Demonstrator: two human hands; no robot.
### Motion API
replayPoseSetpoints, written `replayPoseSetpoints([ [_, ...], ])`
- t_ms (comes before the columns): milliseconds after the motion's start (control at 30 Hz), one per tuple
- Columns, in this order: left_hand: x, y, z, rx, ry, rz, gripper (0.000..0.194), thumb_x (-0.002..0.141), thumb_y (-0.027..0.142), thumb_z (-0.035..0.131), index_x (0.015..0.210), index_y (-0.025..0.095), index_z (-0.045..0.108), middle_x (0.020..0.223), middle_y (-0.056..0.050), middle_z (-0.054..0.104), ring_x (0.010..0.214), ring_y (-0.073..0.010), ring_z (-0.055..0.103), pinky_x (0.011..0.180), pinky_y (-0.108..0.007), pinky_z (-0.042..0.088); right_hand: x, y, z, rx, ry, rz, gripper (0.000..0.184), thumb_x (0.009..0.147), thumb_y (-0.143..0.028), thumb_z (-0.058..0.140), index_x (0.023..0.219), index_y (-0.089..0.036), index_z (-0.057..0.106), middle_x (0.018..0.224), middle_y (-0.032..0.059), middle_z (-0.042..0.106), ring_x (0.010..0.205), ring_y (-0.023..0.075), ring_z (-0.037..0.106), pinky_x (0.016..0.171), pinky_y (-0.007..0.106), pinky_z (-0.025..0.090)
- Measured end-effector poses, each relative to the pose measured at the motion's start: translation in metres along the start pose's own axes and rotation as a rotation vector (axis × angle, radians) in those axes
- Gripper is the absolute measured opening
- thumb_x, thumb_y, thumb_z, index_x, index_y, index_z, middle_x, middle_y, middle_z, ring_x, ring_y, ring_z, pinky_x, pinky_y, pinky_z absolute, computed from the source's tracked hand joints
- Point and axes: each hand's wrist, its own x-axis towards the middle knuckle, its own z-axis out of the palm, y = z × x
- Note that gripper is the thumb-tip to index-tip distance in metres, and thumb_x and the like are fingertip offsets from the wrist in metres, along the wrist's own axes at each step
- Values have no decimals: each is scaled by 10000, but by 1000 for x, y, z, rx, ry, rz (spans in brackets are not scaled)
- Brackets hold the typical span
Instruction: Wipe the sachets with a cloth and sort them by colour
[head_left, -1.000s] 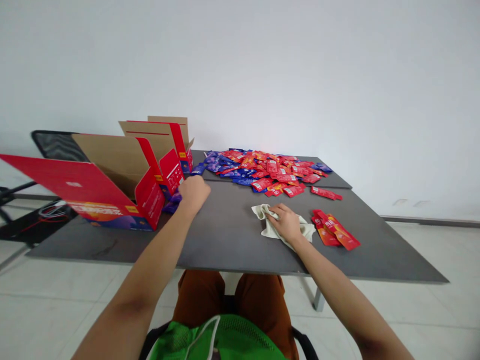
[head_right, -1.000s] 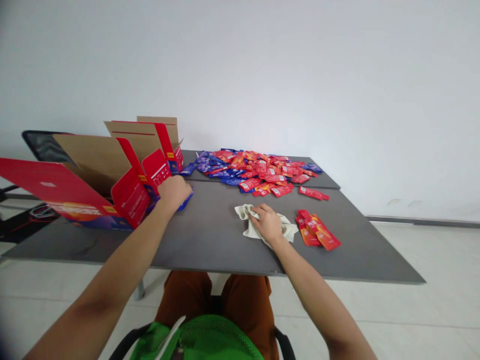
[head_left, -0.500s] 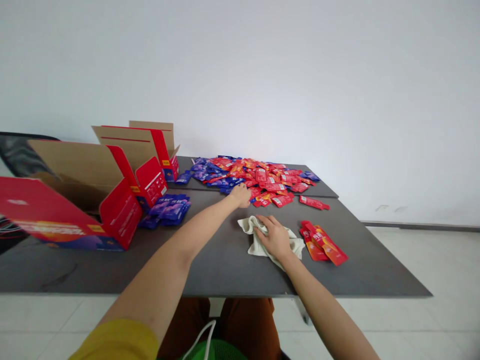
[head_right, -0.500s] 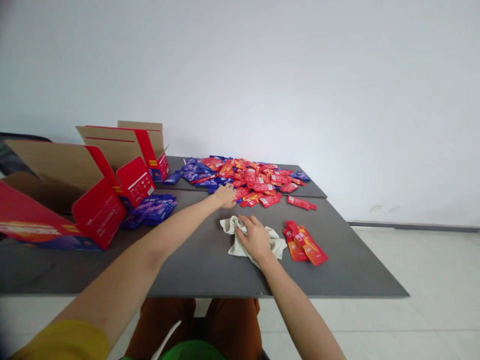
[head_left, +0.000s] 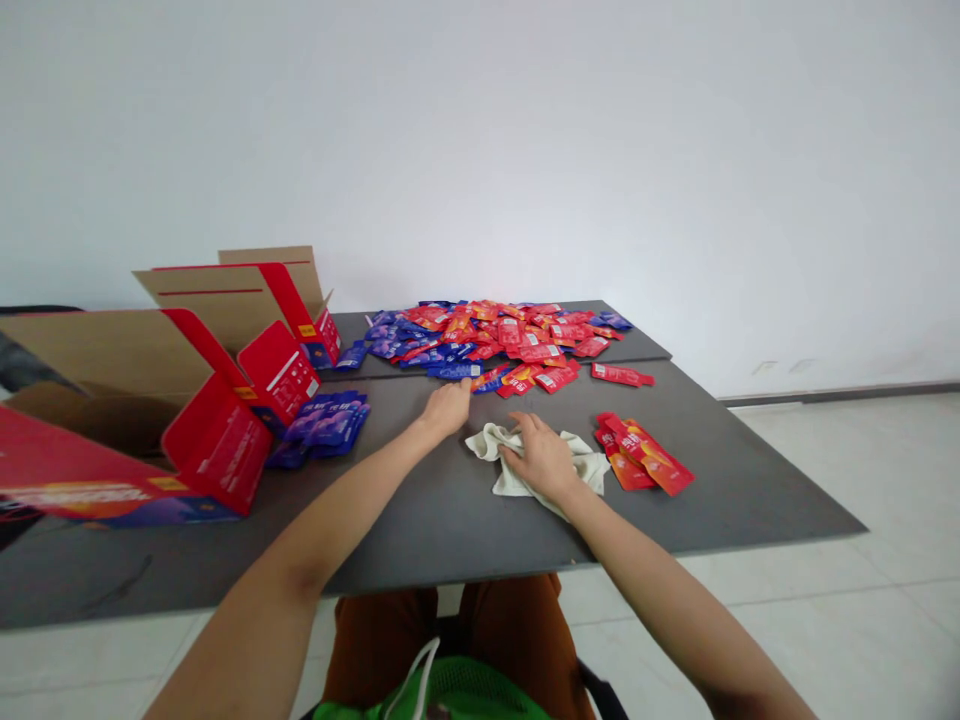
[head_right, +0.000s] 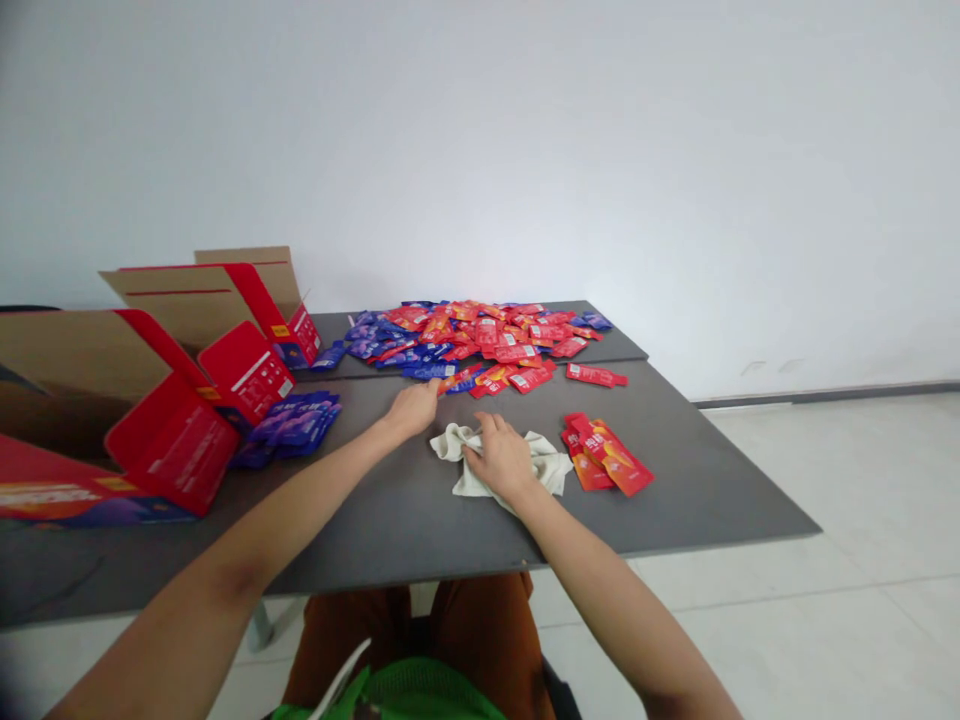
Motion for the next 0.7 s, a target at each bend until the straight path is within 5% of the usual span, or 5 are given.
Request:
replayPoseSetpoints([
  [233, -61, -12, -14, -479, -181, -196, 349, 948, 299, 371, 1259, 179, 473, 888, -71, 733, 764, -179, 708, 656, -236, 498, -8, -4, 6, -110, 25, 75, 618, 786, -570, 630, 1187, -121, 486, 1118, 162, 556, 1003, 295, 580, 816, 374, 468],
  [467, -133, 16, -17, -112, -275, -379, 324, 934, 215, 376, 1206, 115, 520, 1030, -206, 704, 981, -311, 684, 798, -384, 501, -11, -24, 3, -247, -61, 108, 448, 875, -548, 549, 1093, -157, 520, 1063, 154, 571, 959, 290, 590, 805, 388, 466],
  [567, -157, 27, -14, -76, -66, -460, 377, 970, 297, 342, 1255, 107, 498, 1039, -193, 691, 970, -314, 673, 804, -398, 502, -8, -25, 0, -208, -95, 85, 410, 903, -524, 520, 1131, -182, 521, 1070, 126, 583, 927, 262, 606, 786, 360, 465],
  [700, -187, 35, -7, -151, 198, -347, 431, 973, 401, 338, 1260, 164, 554, 1282, -162, 595, 1091, -288, 606, 873, -366, 486, -3, -23, -6, -92, -36, 28, 356, 901, -486, 524, 1126, -212, 549, 1081, 92, 581, 905, 236, 604, 781, 341, 457],
])
